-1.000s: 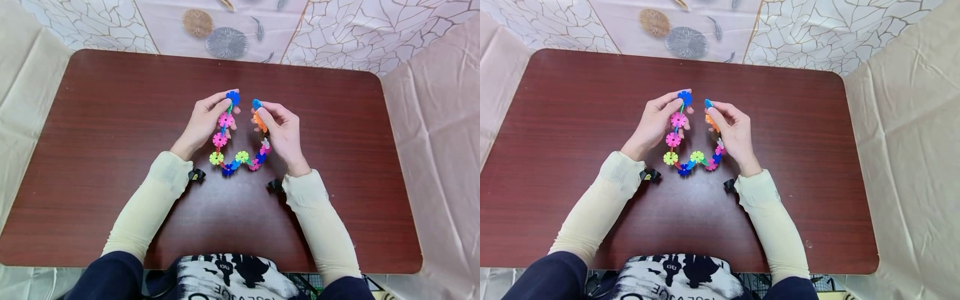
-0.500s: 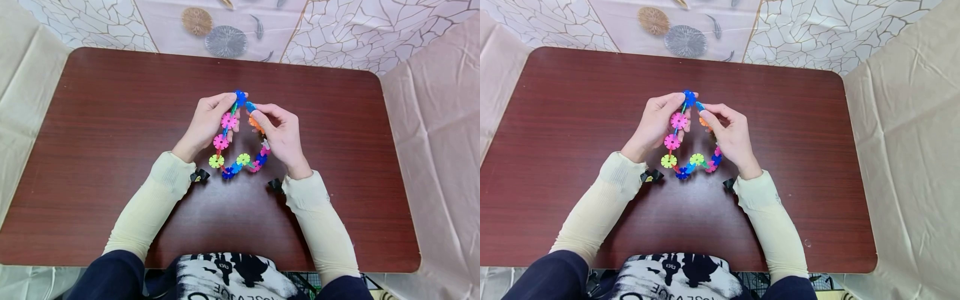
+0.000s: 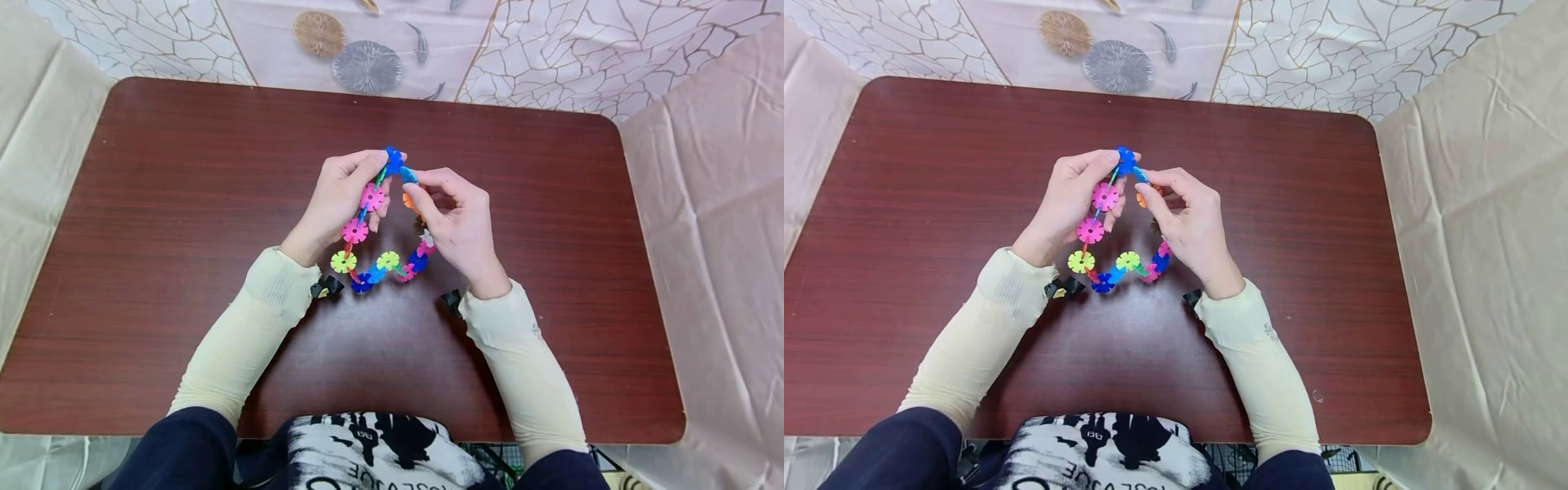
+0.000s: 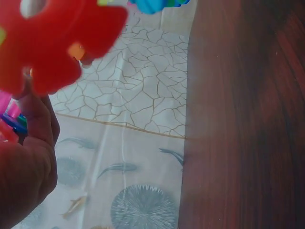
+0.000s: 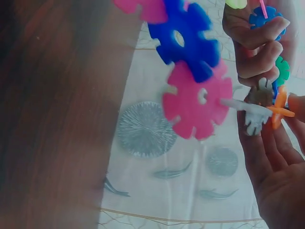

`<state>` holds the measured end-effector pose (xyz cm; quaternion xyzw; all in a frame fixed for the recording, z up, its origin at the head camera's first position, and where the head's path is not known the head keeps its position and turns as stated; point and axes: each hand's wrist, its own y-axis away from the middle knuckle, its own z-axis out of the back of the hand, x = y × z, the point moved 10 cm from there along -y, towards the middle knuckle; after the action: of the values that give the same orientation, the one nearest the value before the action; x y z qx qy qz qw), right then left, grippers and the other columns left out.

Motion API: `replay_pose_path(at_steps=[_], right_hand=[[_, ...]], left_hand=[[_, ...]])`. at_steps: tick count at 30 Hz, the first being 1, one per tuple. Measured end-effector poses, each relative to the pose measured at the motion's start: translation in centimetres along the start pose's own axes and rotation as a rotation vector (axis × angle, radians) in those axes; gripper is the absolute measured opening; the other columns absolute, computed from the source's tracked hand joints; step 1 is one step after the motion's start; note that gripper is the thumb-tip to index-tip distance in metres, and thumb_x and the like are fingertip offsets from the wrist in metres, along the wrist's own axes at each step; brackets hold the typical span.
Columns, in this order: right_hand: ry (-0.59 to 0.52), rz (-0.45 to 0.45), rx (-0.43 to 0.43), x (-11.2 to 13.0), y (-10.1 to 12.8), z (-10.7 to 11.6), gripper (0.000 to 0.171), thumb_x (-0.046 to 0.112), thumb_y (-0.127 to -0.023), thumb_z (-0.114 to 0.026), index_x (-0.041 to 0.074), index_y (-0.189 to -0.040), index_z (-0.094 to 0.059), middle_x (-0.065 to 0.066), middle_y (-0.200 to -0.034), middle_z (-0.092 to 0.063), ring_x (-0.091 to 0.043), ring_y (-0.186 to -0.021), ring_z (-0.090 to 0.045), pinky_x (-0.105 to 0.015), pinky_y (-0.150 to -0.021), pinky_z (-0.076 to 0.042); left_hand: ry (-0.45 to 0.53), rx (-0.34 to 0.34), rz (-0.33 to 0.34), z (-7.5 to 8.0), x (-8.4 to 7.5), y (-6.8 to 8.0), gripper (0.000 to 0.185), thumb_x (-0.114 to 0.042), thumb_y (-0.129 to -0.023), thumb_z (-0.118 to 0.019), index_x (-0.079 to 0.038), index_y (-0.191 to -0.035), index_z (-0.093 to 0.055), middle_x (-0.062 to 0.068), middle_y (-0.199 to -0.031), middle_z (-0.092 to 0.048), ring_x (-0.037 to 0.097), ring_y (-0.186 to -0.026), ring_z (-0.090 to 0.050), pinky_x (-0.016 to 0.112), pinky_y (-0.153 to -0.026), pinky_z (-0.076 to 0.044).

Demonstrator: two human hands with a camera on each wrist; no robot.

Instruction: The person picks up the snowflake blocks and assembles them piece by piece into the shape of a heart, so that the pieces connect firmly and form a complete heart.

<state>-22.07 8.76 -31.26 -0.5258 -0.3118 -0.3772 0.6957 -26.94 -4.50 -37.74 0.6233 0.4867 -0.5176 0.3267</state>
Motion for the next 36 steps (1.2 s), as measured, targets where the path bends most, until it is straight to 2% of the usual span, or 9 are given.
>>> replay_pose_path(at_steps=[6, 18, 24, 27, 33, 36], right_hand=[[0.090, 0.111, -0.011, 1.7, -0.2, 0.0, 0.017, -0.009, -0.081, -0.072, -0.010, -0.098, -0.069, -0.020, -0.087, -0.067, -0.027, -0.065, -0.064, -0.031, -0.066, -0.058], [0.099, 0.122, -0.008, 1.8, -0.2, -0.1, 0.016, -0.008, -0.083, -0.071, -0.008, -0.098, -0.069, -0.017, -0.086, -0.066, -0.022, -0.061, -0.061, -0.026, -0.060, -0.056], [0.040, 0.051, -0.032, 0.2, -0.1, 0.1, 0.018, -0.005, -0.084, -0.071, -0.003, -0.102, -0.071, -0.010, -0.090, -0.069, -0.025, -0.068, -0.063, -0.026, -0.063, -0.057], [-0.008, 0.026, -0.051, 0.3, 0.0, 0.2, 0.018, -0.006, -0.085, -0.070, -0.006, -0.102, -0.070, -0.013, -0.092, -0.069, -0.028, -0.072, -0.064, -0.029, -0.067, -0.058], [-0.093, 0.034, -0.076, 0.7, 0.0, 0.1, 0.018, -0.011, -0.084, -0.068, -0.014, -0.100, -0.061, -0.025, -0.096, -0.065, -0.036, -0.075, -0.064, -0.029, -0.068, -0.058], [-0.121, 0.054, -0.087, 0.6, 0.1, 0.2, 0.018, -0.013, -0.083, -0.067, -0.014, -0.100, -0.060, -0.027, -0.098, -0.065, -0.037, -0.077, -0.065, -0.031, -0.069, -0.058]], left_hand=[[-0.013, 0.006, -0.006, 0.0, -0.1, 0.0, 0.032, -0.031, -0.097, -0.060, -0.005, -0.113, -0.068, 0.022, -0.071, -0.058, 0.028, -0.046, -0.057, 0.037, -0.046, -0.054], [-0.007, 0.013, 0.014, -0.1, -0.3, 0.0, 0.031, -0.030, -0.098, -0.059, -0.005, -0.114, -0.068, 0.021, -0.069, -0.056, 0.028, -0.048, -0.058, 0.035, -0.046, -0.054], [-0.009, 0.010, 0.020, -0.2, -0.6, 0.1, 0.029, -0.026, -0.098, -0.059, 0.001, -0.101, -0.067, 0.022, -0.070, -0.059, 0.030, -0.052, -0.061, 0.039, -0.051, -0.056], [-0.011, 0.020, 0.003, -0.4, -0.9, 0.2, 0.030, -0.026, -0.098, -0.059, 0.003, -0.097, -0.066, 0.023, -0.070, -0.060, 0.033, -0.054, -0.063, 0.042, -0.053, -0.057], [0.001, 0.025, -0.017, -0.7, -1.3, 0.4, 0.029, -0.027, -0.099, -0.059, 0.000, -0.106, -0.068, 0.024, -0.073, -0.061, 0.034, -0.058, -0.065, 0.043, -0.054, -0.057], [0.009, 0.028, -0.025, -0.8, -1.4, 0.4, 0.030, -0.026, -0.099, -0.058, 0.001, -0.108, -0.067, 0.024, -0.074, -0.061, 0.034, -0.059, -0.065, 0.044, -0.054, -0.057]])
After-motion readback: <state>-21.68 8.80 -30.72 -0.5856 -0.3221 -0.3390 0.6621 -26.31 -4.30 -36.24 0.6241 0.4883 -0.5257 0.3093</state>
